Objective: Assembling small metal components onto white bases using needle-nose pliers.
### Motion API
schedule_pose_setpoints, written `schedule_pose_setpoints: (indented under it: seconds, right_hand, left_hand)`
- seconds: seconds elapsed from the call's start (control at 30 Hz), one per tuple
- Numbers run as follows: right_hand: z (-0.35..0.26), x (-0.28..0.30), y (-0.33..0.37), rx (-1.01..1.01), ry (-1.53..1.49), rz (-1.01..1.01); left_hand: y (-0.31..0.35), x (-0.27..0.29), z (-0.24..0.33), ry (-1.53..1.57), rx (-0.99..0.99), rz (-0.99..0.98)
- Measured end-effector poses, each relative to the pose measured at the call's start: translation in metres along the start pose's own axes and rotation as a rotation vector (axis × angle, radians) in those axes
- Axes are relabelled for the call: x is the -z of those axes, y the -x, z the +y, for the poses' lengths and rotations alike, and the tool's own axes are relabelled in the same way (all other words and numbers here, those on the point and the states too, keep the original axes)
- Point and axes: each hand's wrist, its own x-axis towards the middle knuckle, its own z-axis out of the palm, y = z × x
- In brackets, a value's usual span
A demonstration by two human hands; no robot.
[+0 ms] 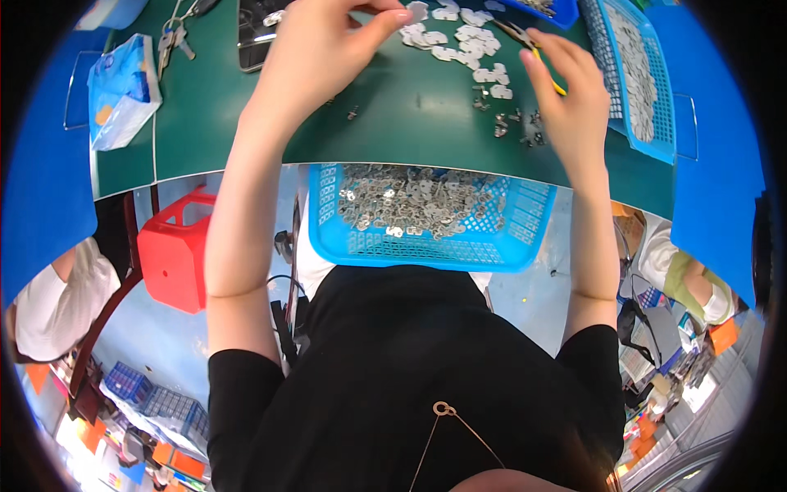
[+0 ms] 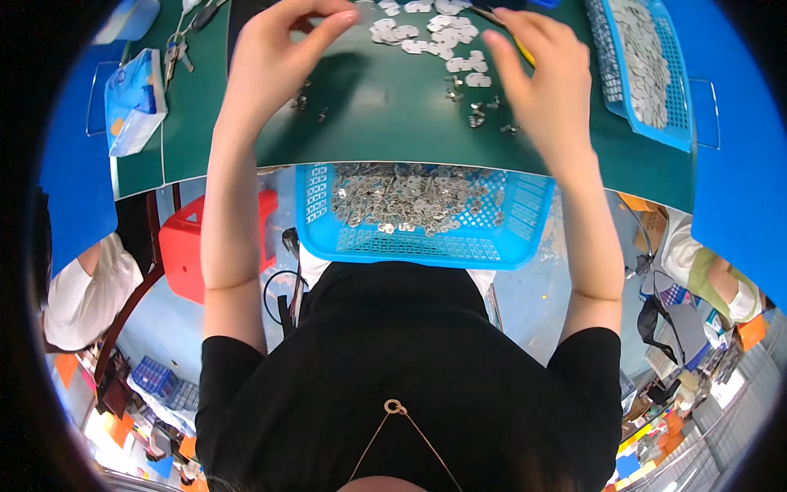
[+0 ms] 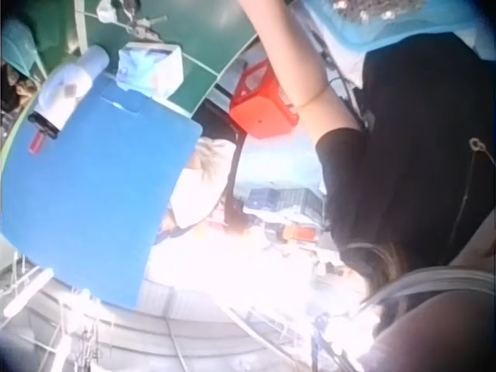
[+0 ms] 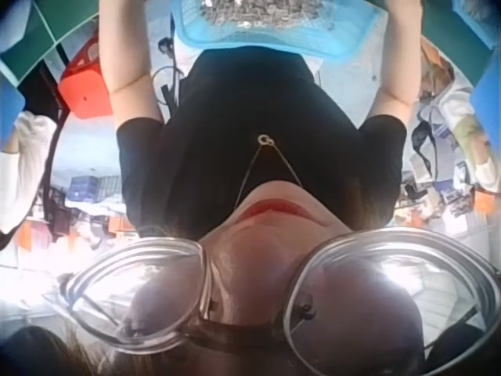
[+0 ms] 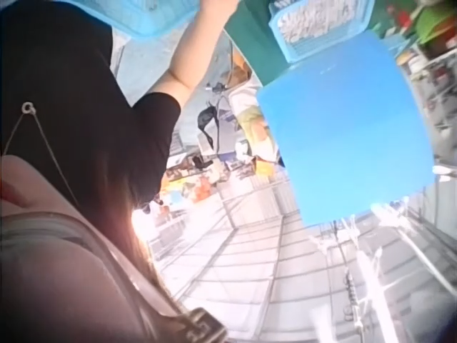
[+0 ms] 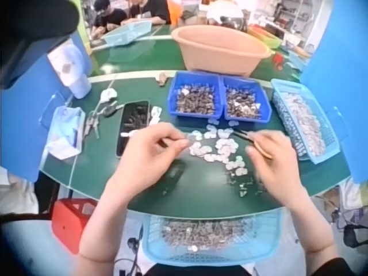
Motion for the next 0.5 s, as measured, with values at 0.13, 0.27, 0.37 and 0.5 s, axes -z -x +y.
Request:
schedule_pose_setpoints:
  seconds: [0.13,0.27,0.37,0.5]
  right_hand:
    - [-0.071,-0.016,0.012,0.004,-0.427,-0.193]
    - [-0.100,-0.056,0.010,0.124,-0.505,-0.182]
    - [-0.105,-0.070,0.008,0.169,-0.492,-0.183]
    - [-0.102,-0.070,0.006,0.168,-0.466,-0.240]
  left_hand:
    - [0.041,0.022,-0.004,0.376,0.244,0.102]
    - [0.078,0.026,-0.010,0.650,0.320,0.240]
    - [0.089,0.028,-0.004,0.704,0.371,0.321]
    - [0.096,0.024,-0.004,0.724,0.374,0.360]
